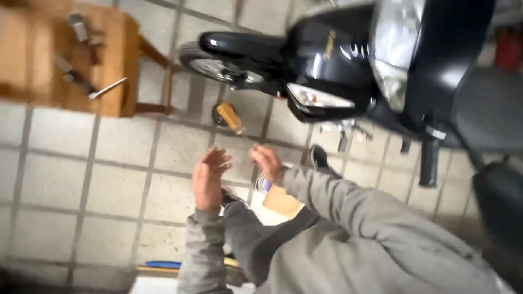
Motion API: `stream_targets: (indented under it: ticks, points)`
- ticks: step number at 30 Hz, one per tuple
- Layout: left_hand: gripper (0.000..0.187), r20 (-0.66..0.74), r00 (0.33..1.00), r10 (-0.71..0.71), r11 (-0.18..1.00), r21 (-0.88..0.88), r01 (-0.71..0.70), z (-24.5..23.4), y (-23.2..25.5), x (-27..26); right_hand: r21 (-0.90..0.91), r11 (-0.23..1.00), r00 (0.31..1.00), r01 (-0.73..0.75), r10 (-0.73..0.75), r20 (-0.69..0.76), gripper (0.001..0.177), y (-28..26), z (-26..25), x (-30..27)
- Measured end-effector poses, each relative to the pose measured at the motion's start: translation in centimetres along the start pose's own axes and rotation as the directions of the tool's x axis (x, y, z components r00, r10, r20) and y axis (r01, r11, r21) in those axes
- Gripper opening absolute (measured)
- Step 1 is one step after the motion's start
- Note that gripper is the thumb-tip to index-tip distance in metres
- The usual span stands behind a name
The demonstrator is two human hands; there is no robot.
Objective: Disassembling the front fairing and components of a motorcycle using a screwdriver.
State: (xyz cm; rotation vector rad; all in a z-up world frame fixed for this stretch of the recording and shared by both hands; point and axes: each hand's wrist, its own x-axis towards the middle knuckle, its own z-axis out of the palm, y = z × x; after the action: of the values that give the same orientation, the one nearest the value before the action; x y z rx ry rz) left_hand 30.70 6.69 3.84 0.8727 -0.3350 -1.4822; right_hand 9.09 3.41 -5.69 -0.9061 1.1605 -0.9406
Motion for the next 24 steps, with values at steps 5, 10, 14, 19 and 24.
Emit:
stream_targets:
  ticks: [5,10,14,19,24]
  points:
    - [0.061,-0.143,0.950,0.279,0.955,0.147,-0.258,3.0,7.1,-3.0,-0.141,0.957,0.847,0.255,-0.151,0.510,0.029,-10.4,8.6,-1.0]
    - [0.055,-0.051,0.973,0.223,0.973,-0.052,-0.226,5.3,14.5,-6.5,-0.213,0.977,0.995,0.001,0.020,0.093,0.025,-13.0,16.2,-8.7]
    - [0.051,-0.056,0.976,0.209,0.965,-0.150,-0.215,0.8,18.9,-8.6,-0.507,0.840,0.971,0.194,-0.093,0.219,0.025,-21.8,20.2,-9.1]
    - [0.046,-0.151,0.985,0.077,0.996,-0.034,-0.083,-3.5,23.8,-13.9,-0.530,0.707,0.686,0.468,0.088,0.722,0.029,-25.7,23.3,-8.7]
    - [0.041,-0.264,0.956,0.127,0.978,-0.127,-0.165,-6.9,27.6,-16.7,-0.473,0.746,0.587,0.468,0.138,0.798,0.023,-29.3,28.0,-7.1]
